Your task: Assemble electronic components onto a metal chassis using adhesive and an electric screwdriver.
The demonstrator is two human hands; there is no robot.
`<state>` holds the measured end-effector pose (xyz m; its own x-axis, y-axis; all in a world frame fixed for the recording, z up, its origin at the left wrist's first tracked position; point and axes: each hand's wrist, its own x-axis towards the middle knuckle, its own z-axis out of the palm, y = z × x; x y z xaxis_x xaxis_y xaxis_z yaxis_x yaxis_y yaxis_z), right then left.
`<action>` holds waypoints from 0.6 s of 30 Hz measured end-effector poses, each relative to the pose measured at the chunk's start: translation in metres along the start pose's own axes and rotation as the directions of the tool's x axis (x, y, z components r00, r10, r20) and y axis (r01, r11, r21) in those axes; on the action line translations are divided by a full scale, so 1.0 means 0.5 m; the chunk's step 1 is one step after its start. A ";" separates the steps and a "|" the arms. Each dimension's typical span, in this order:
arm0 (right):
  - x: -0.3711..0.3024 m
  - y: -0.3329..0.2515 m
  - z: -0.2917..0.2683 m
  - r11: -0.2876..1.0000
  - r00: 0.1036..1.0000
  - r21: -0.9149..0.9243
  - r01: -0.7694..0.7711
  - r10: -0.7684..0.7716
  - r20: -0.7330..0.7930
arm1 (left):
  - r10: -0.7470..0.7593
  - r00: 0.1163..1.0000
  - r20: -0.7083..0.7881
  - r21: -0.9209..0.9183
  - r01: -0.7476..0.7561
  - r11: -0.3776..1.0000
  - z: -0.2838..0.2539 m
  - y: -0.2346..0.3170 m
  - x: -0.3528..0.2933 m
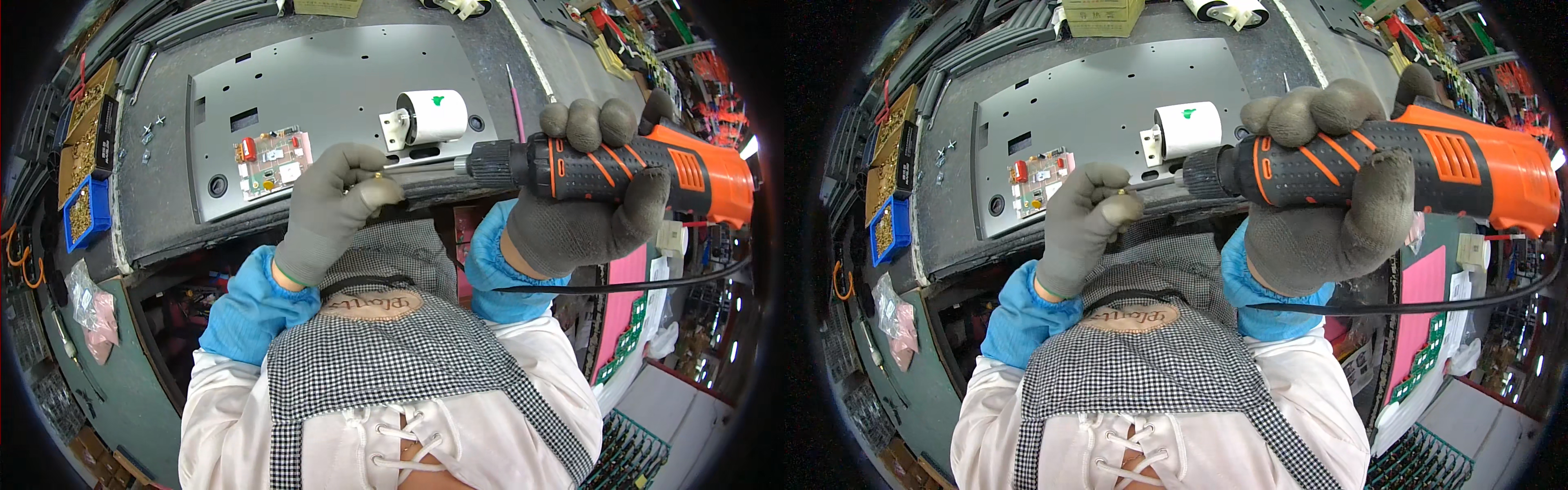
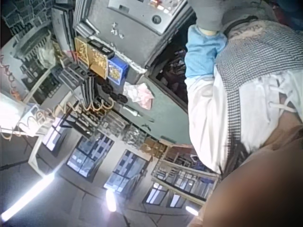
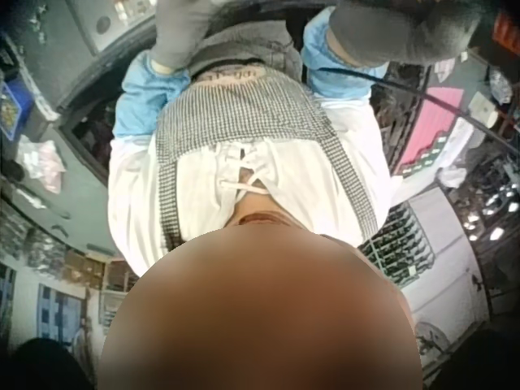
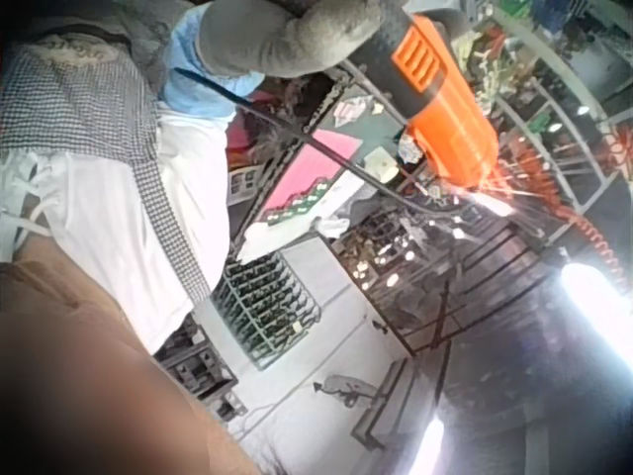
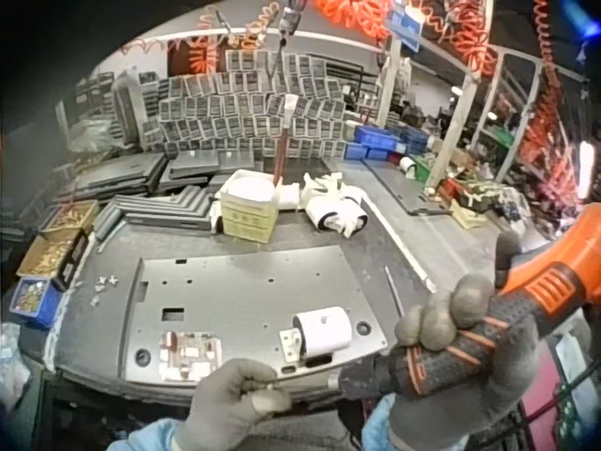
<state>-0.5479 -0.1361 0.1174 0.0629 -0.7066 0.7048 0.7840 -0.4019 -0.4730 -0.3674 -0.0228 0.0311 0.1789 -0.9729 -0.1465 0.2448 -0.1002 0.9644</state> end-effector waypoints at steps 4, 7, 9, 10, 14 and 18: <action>-0.009 -0.019 0.005 0.997 0.996 -0.003 -0.077 0.077 0.047 | 0.384 0.916 0.117 0.304 -0.401 0.864 0.006 -0.017 -0.009; -0.020 -0.030 0.024 0.995 0.995 -0.050 -0.091 0.089 -0.035 | 0.442 0.887 0.135 0.446 -0.452 0.773 0.016 0.000 -0.010; -0.020 -0.038 0.032 0.990 0.994 -0.115 -0.081 0.072 -0.079 | 0.506 0.846 0.170 0.510 -0.514 0.689 0.018 -0.002 -0.006; -0.019 -0.041 0.036 0.982 0.991 -0.172 -0.079 0.059 -0.123 | 0.561 0.802 0.204 0.573 -0.563 0.596 0.019 -0.003 -0.003; -0.011 -0.033 0.046 0.925 0.976 -0.364 -0.110 0.031 -0.215 | 0.651 0.721 0.238 0.642 -0.619 0.452 0.027 -0.020 0.012; -0.016 -0.006 0.044 0.960 0.984 -0.267 -0.082 0.036 -0.175 | 0.618 0.774 0.140 0.639 -0.547 0.541 0.021 -0.029 0.027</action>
<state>-0.5374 -0.1164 0.1248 -0.0180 -0.8112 0.5844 0.5824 -0.4837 -0.6534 -0.3784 -0.0367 0.0174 0.1566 -0.8440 0.5130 -0.5742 0.3448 0.7426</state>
